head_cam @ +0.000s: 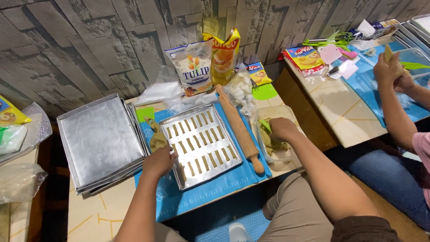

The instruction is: Shaping dough into uniform thin strips and arranging them on metal baking trays.

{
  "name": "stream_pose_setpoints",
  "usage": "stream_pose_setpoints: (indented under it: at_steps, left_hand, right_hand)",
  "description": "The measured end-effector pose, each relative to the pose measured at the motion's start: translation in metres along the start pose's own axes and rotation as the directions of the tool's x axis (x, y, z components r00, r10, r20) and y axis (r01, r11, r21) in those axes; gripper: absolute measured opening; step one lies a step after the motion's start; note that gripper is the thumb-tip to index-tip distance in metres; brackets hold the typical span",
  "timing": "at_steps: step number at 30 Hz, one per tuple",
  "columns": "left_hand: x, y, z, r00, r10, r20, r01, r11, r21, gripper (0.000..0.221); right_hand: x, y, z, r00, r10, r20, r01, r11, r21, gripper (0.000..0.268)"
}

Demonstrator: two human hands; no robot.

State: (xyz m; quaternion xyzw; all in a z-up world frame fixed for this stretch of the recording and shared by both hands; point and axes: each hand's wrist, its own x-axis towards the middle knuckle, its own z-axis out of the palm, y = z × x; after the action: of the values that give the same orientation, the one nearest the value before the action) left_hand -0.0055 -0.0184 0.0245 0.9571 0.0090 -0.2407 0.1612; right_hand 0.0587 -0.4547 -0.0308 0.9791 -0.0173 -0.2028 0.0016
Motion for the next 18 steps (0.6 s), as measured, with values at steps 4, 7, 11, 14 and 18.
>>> stream_pose_setpoints:
  at_steps: [4,7,11,14,18]
  left_hand:
    - [0.004,-0.004,0.003,1.0,-0.005,-0.016,0.005,1.0,-0.01,0.052]
    - [0.004,-0.004,0.003,1.0,-0.003,-0.014,0.003,1.0,-0.005,0.05]
    - [0.008,-0.004,0.007,1.0,0.0,-0.019,0.0,1.0,-0.006,0.049]
    - [0.009,-0.004,0.007,1.0,-0.002,-0.021,0.002,1.0,-0.006,0.048]
    - [0.004,-0.003,0.003,1.0,0.006,-0.031,-0.007,1.0,-0.021,0.048]
  right_hand:
    - [0.0,0.024,-0.016,0.998,0.055,-0.041,-0.05,0.991,0.122,0.025]
    - [-0.008,0.031,-0.029,0.993,0.092,-0.071,-0.072,0.966,0.247,0.024]
    - [-0.014,0.032,-0.033,0.988,0.126,-0.092,-0.096,0.956,0.278,0.026]
    - [-0.012,0.034,-0.031,0.983,0.144,-0.115,-0.112,0.962,0.25,0.028]
    - [0.004,0.041,-0.019,0.973,0.167,-0.157,-0.143,0.978,0.154,0.032]
